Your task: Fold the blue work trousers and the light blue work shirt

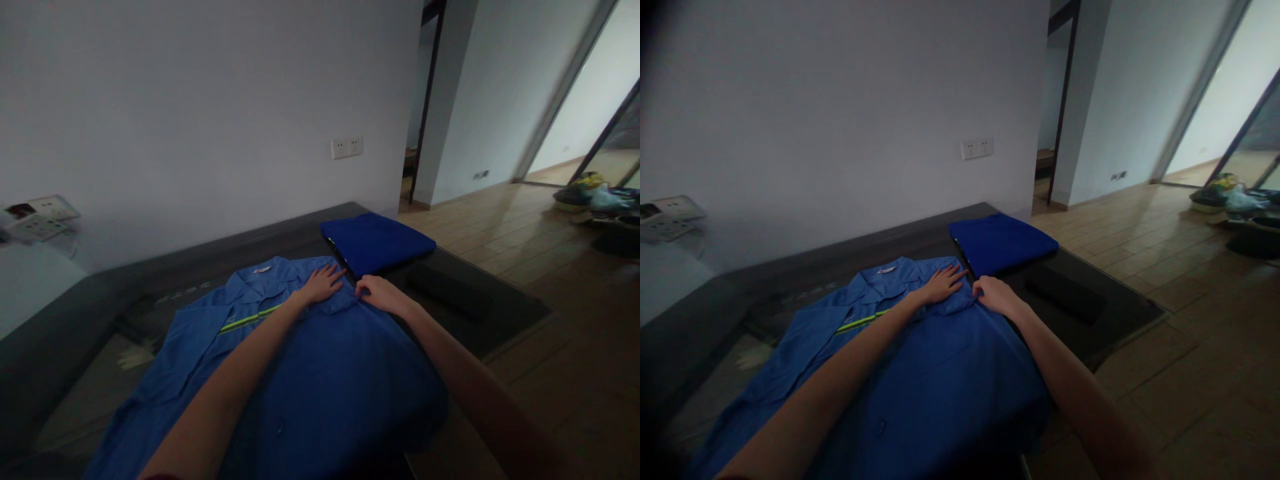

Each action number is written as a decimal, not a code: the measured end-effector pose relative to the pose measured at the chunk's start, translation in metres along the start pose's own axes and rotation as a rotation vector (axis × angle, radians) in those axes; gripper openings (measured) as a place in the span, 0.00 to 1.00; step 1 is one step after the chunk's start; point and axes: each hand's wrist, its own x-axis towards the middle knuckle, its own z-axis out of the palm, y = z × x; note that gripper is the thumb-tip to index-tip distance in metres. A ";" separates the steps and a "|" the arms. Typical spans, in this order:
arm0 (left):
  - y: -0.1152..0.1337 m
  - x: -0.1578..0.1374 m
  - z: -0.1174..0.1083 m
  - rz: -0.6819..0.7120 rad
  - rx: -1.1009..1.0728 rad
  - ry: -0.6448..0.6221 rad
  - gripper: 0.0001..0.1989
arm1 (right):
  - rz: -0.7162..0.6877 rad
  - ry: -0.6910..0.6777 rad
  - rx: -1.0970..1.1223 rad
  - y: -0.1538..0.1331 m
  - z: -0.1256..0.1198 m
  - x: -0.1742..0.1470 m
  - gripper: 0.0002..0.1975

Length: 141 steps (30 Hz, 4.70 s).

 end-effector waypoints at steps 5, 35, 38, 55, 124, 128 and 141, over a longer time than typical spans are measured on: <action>-0.004 -0.013 0.002 -0.077 0.005 0.067 0.27 | -0.006 -0.021 0.019 0.002 -0.005 -0.003 0.06; 0.054 -0.042 0.004 0.044 -0.043 0.150 0.28 | 0.220 0.154 0.140 0.001 0.004 0.005 0.08; 0.054 -0.048 0.004 0.062 -0.056 0.159 0.28 | 0.276 0.110 0.104 0.001 0.002 0.003 0.07; 0.047 -0.070 -0.017 0.055 -0.062 0.194 0.19 | 0.203 0.011 -0.006 -0.008 0.004 -0.004 0.22; -0.070 -0.116 -0.026 -0.236 -0.368 0.738 0.20 | 0.075 0.162 -0.240 -0.027 0.073 0.117 0.25; -0.169 -0.189 -0.052 -0.537 -0.201 0.747 0.19 | 0.089 0.189 -0.254 -0.024 0.057 0.123 0.24; -0.258 -0.308 -0.044 -1.180 -0.604 0.379 0.16 | 0.396 -0.114 -0.206 -0.020 0.009 0.179 0.13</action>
